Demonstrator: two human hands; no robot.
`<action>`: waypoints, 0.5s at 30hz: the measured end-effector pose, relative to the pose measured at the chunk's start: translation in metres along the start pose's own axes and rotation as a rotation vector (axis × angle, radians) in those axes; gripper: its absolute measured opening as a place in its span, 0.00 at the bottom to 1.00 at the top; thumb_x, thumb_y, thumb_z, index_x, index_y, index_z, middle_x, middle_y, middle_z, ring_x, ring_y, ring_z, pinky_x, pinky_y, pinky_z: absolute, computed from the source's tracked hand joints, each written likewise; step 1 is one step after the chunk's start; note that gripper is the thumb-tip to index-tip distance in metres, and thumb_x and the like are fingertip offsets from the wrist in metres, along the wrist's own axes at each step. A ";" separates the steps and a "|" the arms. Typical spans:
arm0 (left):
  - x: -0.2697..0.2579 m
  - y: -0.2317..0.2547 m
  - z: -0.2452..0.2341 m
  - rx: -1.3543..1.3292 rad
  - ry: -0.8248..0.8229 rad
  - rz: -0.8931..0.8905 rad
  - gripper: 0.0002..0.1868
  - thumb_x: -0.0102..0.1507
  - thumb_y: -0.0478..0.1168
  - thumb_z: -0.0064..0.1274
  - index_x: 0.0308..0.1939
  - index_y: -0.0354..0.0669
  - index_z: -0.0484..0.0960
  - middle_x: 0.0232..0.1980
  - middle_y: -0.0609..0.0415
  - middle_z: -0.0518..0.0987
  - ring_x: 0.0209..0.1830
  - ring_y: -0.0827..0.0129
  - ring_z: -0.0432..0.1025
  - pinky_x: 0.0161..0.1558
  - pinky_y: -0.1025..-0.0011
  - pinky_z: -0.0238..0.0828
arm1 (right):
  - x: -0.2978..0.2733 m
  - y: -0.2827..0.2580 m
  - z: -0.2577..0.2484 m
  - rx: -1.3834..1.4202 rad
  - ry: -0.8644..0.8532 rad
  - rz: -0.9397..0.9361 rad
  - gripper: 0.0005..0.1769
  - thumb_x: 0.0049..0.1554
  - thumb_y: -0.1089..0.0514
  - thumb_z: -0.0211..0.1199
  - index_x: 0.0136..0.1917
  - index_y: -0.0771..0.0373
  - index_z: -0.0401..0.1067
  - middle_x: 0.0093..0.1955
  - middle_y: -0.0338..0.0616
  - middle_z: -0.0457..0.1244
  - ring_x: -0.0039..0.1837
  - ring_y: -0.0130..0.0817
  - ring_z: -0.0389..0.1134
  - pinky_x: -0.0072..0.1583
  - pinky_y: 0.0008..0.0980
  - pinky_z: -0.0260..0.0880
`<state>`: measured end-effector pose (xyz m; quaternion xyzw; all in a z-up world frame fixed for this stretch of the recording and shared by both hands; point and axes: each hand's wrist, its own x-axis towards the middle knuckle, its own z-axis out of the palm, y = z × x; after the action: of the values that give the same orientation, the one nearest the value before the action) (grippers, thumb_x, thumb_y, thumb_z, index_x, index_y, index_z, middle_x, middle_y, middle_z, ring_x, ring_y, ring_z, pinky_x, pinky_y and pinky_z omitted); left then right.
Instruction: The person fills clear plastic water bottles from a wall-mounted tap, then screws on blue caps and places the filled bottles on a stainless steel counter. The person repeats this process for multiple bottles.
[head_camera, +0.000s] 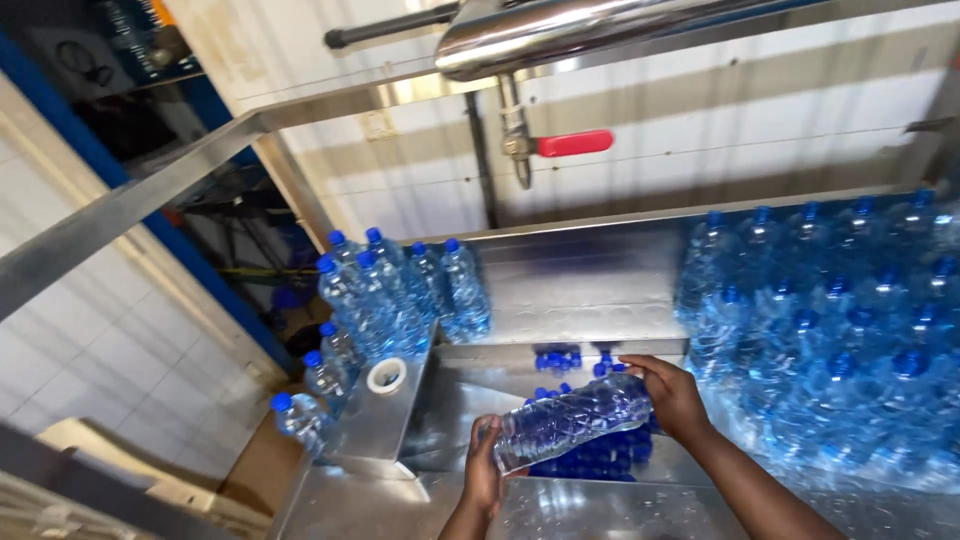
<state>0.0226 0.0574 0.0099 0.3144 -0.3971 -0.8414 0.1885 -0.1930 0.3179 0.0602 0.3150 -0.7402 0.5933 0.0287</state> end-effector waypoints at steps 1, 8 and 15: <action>0.003 0.004 -0.006 0.050 -0.021 0.119 0.12 0.69 0.49 0.61 0.51 0.53 0.79 0.48 0.43 0.84 0.37 0.47 0.79 0.24 0.49 0.75 | -0.002 0.014 0.004 -0.005 -0.039 0.094 0.28 0.66 0.46 0.50 0.66 0.54 0.86 0.61 0.45 0.80 0.65 0.39 0.80 0.66 0.39 0.75; -0.010 0.074 -0.053 0.108 0.084 -0.293 0.31 0.61 0.60 0.61 0.64 0.50 0.83 0.53 0.34 0.89 0.40 0.40 0.82 0.27 0.55 0.77 | -0.001 -0.022 0.054 0.033 -0.141 -0.437 0.29 0.74 0.46 0.43 0.67 0.62 0.81 0.61 0.54 0.78 0.58 0.47 0.85 0.54 0.43 0.92; 0.004 0.084 -0.064 0.098 0.108 0.227 0.28 0.62 0.58 0.60 0.62 0.51 0.82 0.55 0.44 0.84 0.47 0.52 0.78 0.41 0.59 0.72 | 0.078 -0.103 0.085 0.221 -0.233 0.207 0.31 0.74 0.38 0.48 0.68 0.60 0.82 0.44 0.47 0.70 0.45 0.39 0.63 0.50 0.41 0.59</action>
<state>0.0690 -0.0318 0.0433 0.3213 -0.4600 -0.7760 0.2880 -0.1758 0.1985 0.1559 0.3048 -0.6975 0.6302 -0.1530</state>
